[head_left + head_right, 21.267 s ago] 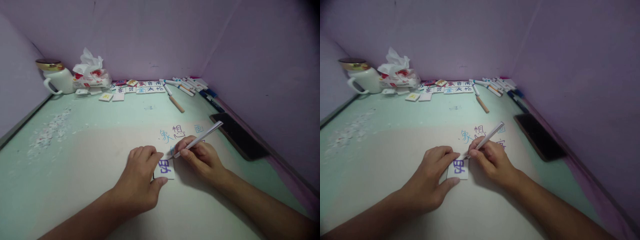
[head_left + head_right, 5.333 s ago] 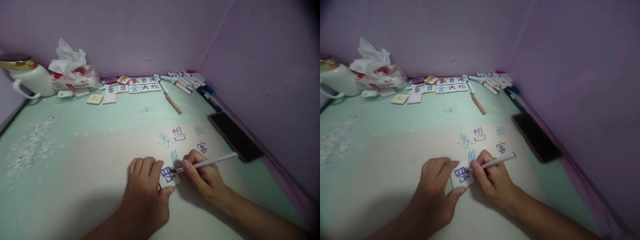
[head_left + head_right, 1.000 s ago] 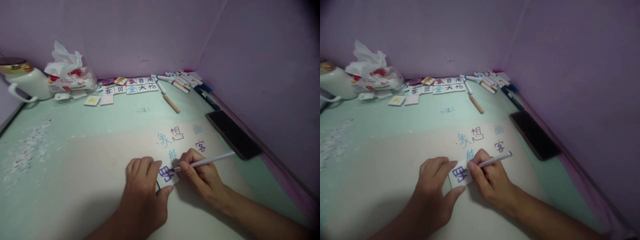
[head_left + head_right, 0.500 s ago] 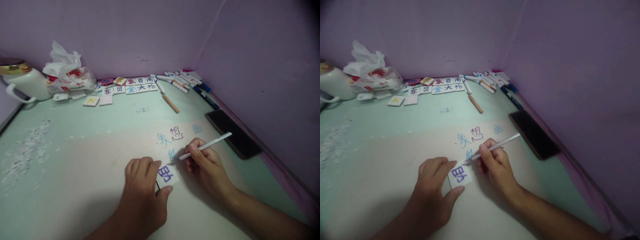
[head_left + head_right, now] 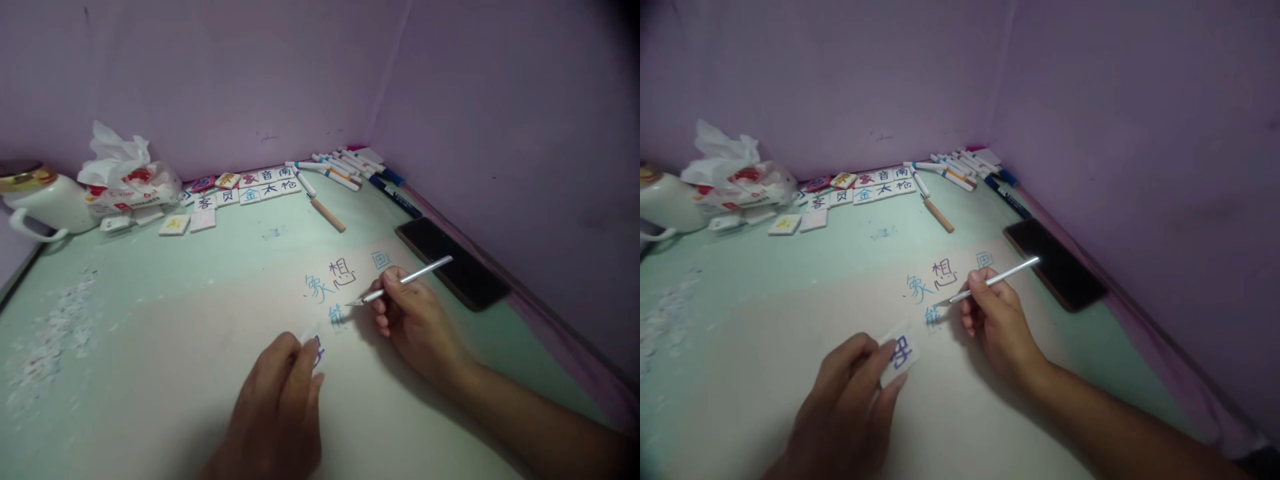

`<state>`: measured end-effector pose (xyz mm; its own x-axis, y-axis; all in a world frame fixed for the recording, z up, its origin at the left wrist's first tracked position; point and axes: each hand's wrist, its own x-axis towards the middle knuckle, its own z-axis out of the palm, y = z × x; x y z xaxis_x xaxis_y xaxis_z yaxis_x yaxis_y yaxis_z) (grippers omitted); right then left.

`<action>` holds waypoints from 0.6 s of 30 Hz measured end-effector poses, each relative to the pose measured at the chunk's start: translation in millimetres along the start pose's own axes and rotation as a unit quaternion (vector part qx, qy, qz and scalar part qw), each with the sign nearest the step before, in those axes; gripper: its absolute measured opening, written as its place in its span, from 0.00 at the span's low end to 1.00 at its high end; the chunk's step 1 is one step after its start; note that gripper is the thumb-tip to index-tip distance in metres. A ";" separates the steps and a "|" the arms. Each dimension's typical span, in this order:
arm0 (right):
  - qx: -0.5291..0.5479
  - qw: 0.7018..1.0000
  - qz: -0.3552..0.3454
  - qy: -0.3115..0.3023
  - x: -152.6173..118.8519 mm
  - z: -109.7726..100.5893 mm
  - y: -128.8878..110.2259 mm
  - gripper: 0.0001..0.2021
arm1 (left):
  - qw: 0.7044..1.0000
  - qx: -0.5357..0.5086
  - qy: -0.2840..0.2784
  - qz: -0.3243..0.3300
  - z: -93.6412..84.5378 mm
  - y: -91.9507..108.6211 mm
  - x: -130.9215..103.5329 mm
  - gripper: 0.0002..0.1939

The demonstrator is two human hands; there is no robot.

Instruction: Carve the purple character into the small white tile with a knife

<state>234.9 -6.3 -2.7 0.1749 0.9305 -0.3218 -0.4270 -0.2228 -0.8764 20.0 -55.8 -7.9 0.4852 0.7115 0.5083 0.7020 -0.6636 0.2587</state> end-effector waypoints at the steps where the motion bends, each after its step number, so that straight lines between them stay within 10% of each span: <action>1: -0.001 1.000 -0.001 -0.002 -0.4 0.0 0.0 0.16 | 0.999 0.025 0.003 0.041 2.6 -0.7 3.4 0.14; 6: -0.021 0.999 -0.018 -0.019 -5.7 0.2 0.3 0.16 | 0.993 0.076 0.029 -0.084 12.9 -1.5 20.9 0.19; 18: -0.128 0.983 -0.114 -0.072 -10.0 -4.6 8.0 0.15 | 0.996 0.010 -0.023 -0.087 9.4 -7.9 21.5 0.25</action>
<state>233.8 -18.7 -8.1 0.1058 0.9920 -0.0690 -0.1513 -0.0525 -0.9871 29.7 -33.1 -6.7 0.3788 0.8248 0.4197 0.7867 -0.5259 0.3234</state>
